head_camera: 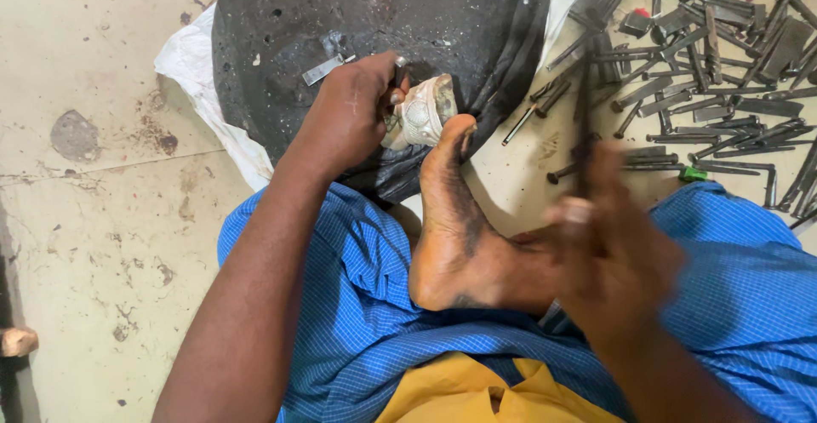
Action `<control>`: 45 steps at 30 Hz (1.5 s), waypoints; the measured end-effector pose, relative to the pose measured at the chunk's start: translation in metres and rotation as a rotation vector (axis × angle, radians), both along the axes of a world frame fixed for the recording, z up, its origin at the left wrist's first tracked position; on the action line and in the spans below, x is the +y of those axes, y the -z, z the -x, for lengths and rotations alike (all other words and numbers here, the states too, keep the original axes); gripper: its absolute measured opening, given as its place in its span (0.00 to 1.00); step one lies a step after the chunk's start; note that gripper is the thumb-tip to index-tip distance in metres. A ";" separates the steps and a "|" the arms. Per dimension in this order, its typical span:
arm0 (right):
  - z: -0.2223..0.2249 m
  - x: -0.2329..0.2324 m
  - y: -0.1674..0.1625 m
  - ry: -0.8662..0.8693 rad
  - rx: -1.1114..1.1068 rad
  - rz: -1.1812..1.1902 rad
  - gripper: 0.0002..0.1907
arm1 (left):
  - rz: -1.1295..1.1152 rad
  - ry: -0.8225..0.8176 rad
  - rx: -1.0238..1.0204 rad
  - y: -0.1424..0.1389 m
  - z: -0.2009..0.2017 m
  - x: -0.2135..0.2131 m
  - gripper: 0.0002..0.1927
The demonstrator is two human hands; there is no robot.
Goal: The person holds a small cylindrical metal object in the left hand and repeatedly strikes it with a hammer using a punch held in the right hand. The person occasionally rotates the object to work on different sides and selects different punches from a pile on the floor.
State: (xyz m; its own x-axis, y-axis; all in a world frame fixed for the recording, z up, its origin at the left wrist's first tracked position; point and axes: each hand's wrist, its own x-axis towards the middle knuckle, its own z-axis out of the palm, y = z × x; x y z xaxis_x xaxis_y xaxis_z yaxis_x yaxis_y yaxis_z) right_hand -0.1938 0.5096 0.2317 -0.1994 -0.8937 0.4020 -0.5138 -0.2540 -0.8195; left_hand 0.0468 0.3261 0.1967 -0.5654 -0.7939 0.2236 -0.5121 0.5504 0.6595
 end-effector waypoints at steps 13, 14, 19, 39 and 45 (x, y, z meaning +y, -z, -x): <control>0.007 0.001 0.016 -0.025 0.375 0.047 0.19 | 0.002 0.065 0.002 -0.006 0.002 0.000 0.11; 0.008 0.000 0.019 -0.018 0.360 0.017 0.20 | -0.011 0.057 -0.014 -0.006 0.002 -0.001 0.11; 0.007 0.005 0.024 -0.009 0.265 -0.091 0.23 | -0.032 0.058 -0.041 -0.006 0.000 -0.001 0.11; 0.002 0.000 0.024 -0.109 0.205 -0.126 0.21 | -0.091 0.112 -0.030 -0.007 -0.004 -0.006 0.12; -0.001 0.002 0.024 -0.055 0.257 -0.019 0.23 | -0.042 0.144 -0.029 -0.006 -0.006 -0.009 0.13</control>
